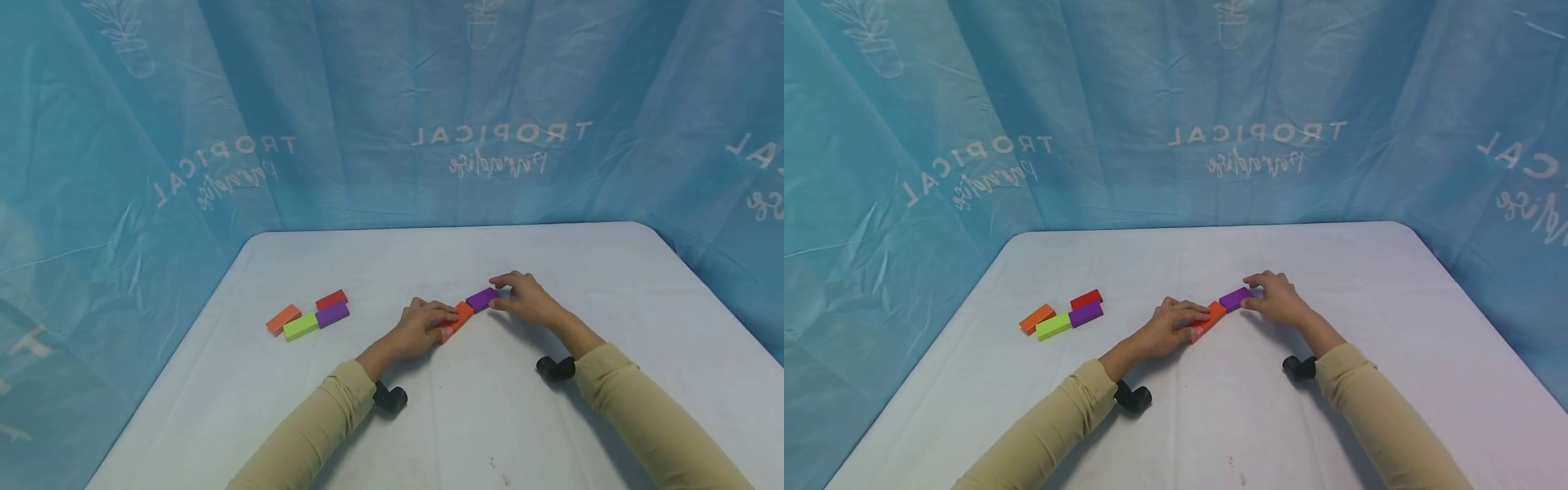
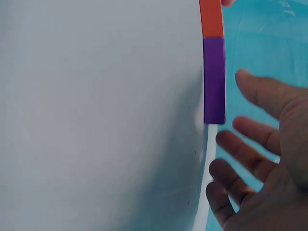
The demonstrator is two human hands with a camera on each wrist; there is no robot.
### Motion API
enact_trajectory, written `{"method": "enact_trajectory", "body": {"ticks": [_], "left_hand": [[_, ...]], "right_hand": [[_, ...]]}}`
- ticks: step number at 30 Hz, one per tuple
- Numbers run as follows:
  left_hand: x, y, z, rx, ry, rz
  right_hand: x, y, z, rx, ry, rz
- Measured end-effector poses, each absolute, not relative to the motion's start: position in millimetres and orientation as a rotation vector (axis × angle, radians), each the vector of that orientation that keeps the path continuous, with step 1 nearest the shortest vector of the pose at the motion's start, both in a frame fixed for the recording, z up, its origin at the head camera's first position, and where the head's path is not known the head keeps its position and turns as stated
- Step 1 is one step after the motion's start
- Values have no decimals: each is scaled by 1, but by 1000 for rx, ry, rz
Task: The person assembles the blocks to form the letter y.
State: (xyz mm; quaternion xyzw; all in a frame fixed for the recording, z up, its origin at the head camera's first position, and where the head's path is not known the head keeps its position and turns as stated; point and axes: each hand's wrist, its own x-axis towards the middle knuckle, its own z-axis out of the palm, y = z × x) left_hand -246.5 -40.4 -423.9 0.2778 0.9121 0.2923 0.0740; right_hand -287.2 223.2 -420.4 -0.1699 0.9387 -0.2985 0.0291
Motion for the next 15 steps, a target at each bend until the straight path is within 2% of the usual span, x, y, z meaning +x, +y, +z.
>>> {"method": "enact_trajectory", "body": {"ticks": [15], "left_hand": [[-246, -41, -424, 868, 2737, 889]], "right_hand": [[-278, 211, -422, -311, 2990, -880]]}}
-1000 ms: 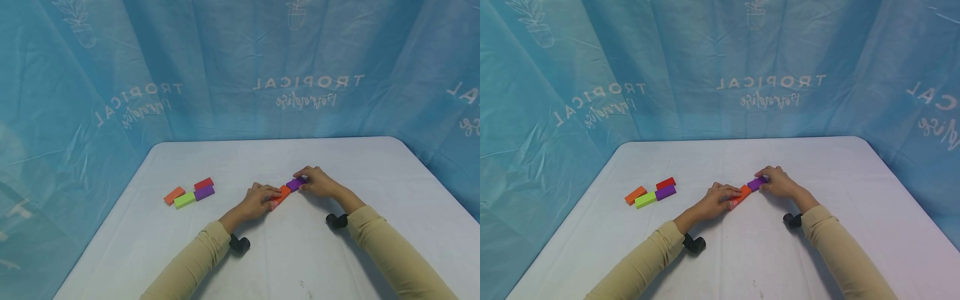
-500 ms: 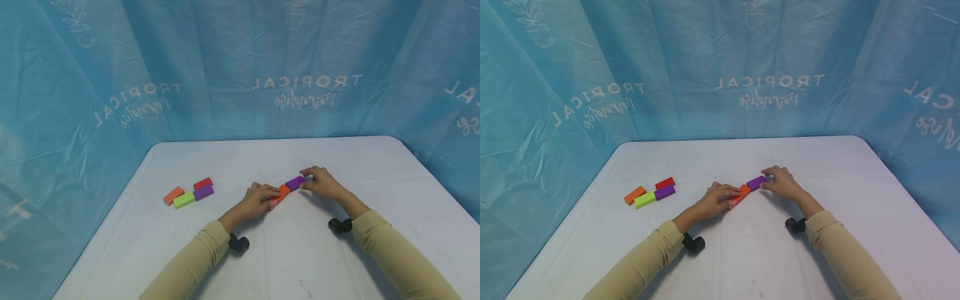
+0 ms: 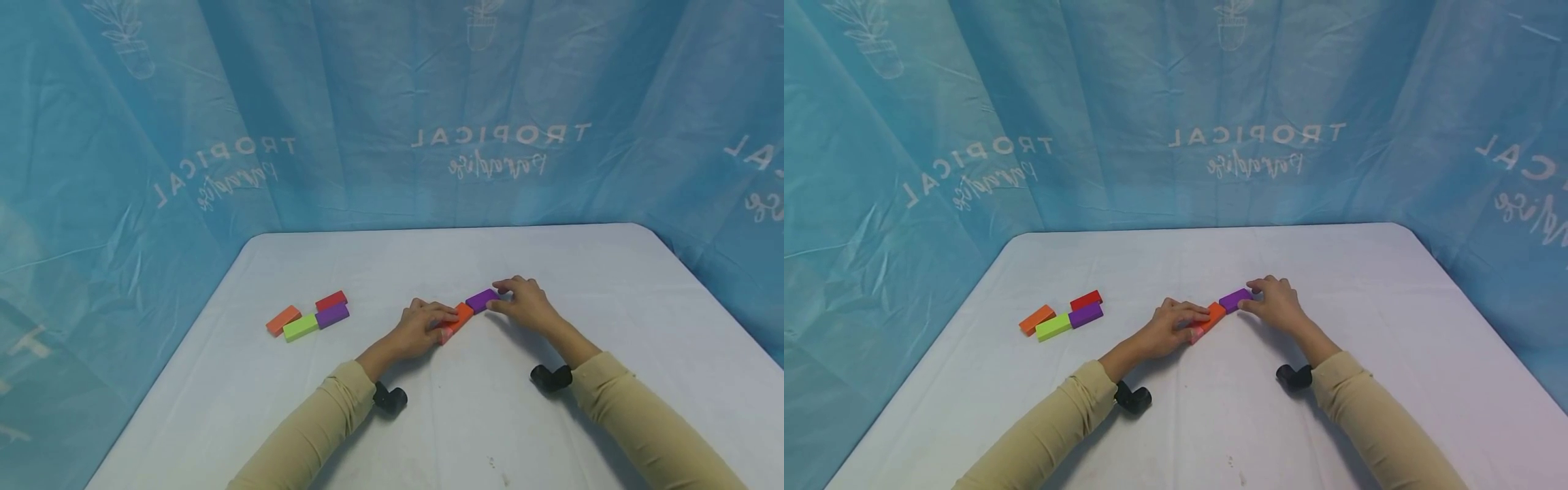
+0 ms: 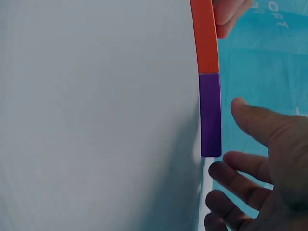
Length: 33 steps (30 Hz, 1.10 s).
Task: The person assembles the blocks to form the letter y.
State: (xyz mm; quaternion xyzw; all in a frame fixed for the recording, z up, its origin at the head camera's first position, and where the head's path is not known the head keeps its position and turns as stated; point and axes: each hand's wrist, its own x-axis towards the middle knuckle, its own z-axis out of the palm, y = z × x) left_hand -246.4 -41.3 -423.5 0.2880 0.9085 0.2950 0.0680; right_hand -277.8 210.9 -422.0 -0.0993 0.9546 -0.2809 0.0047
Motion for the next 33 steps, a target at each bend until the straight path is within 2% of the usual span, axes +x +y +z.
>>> {"method": "enact_trajectory", "body": {"ticks": [33], "left_hand": [[-246, -42, -424, 850, 2725, 896]], "right_hand": [[-284, 203, -428, -330, 3067, -821]]}}
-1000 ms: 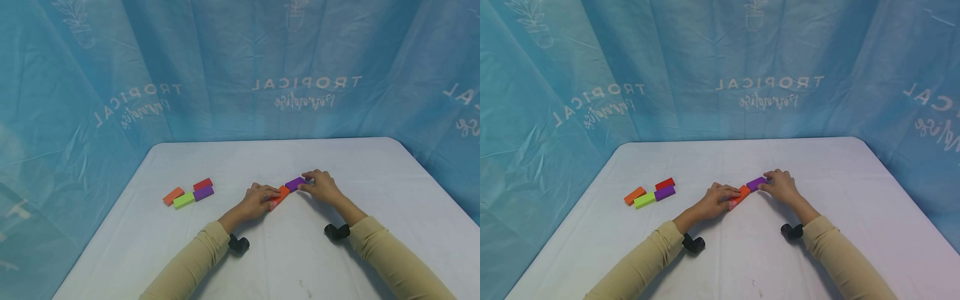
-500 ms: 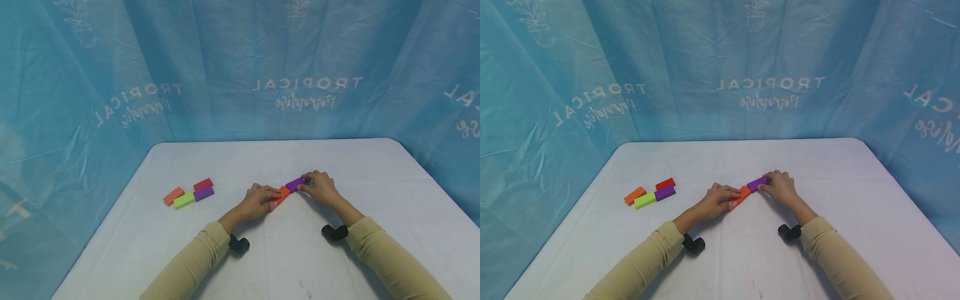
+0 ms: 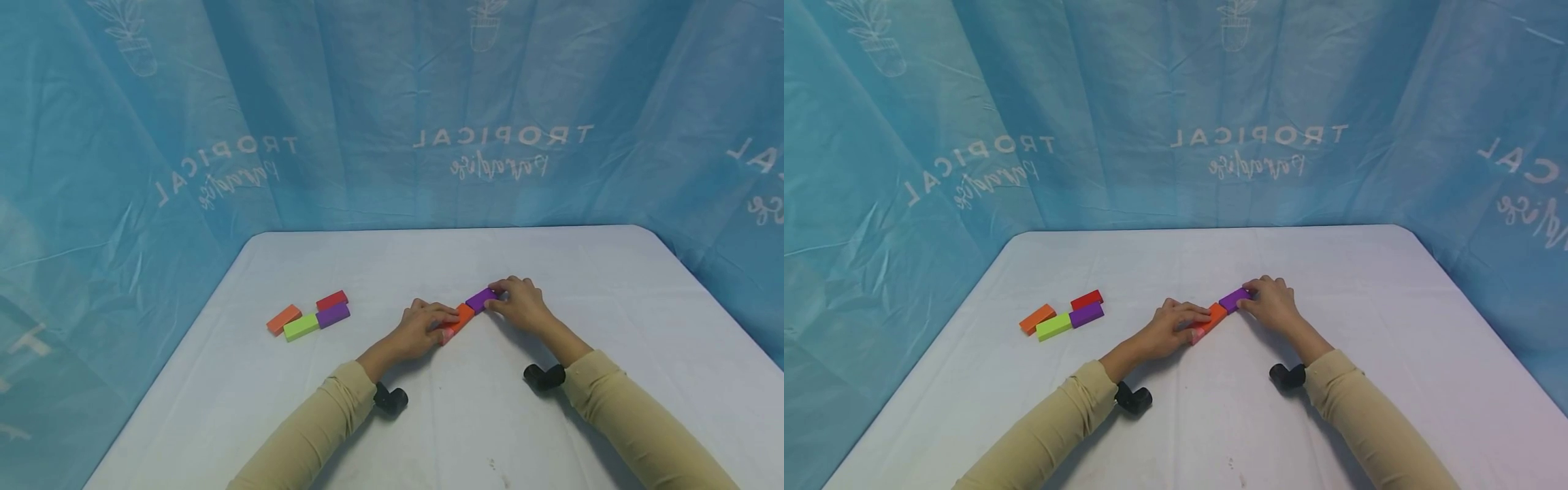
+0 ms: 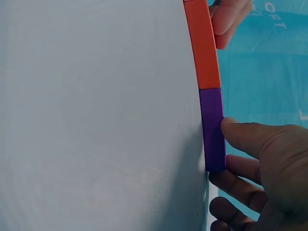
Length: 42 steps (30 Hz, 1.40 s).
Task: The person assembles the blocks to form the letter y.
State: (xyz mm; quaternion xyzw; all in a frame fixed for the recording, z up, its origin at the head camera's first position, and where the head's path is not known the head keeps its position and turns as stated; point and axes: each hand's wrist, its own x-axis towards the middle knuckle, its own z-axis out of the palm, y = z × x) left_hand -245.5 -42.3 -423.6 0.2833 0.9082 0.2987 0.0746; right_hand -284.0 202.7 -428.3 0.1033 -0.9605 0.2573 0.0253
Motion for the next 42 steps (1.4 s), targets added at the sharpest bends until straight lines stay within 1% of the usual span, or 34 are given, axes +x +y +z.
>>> {"method": "enact_trajectory", "body": {"ticks": [24, 42], "left_hand": [[-245, -43, -423, 893, 2729, 905], [-245, -41, -422, 950, 2819, 725]], "right_hand": [[-288, 198, -425, 381, -2977, 758], [-286, 196, -423, 394, -2971, 758]]}}
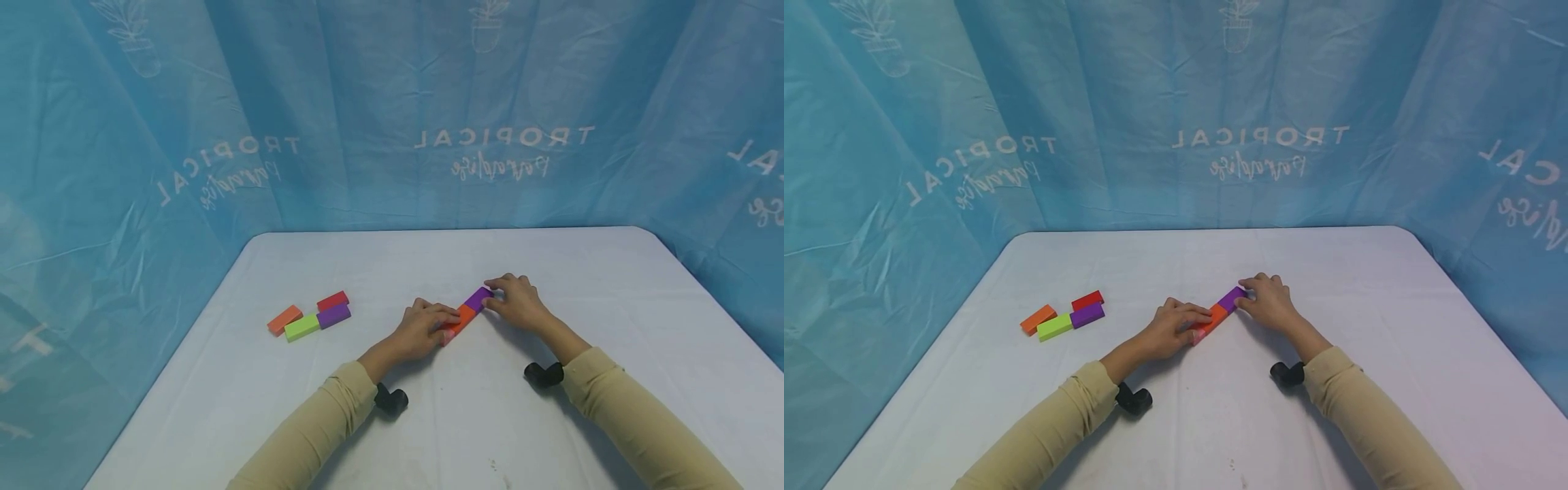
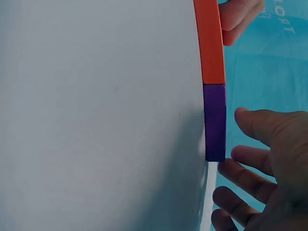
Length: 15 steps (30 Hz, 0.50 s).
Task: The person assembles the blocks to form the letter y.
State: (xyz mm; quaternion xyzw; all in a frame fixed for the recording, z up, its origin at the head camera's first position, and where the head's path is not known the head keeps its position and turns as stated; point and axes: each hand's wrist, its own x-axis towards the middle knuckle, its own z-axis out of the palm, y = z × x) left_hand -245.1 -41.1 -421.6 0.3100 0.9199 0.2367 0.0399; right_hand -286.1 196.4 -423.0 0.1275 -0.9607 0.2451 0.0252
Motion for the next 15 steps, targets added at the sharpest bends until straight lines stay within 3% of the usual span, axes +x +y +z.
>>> {"method": "enact_trajectory", "body": {"ticks": [15], "left_hand": [[-242, -46, -417, 948, 2859, 758]], "right_hand": [[-266, 186, -423, 377, -2917, 753]]}}
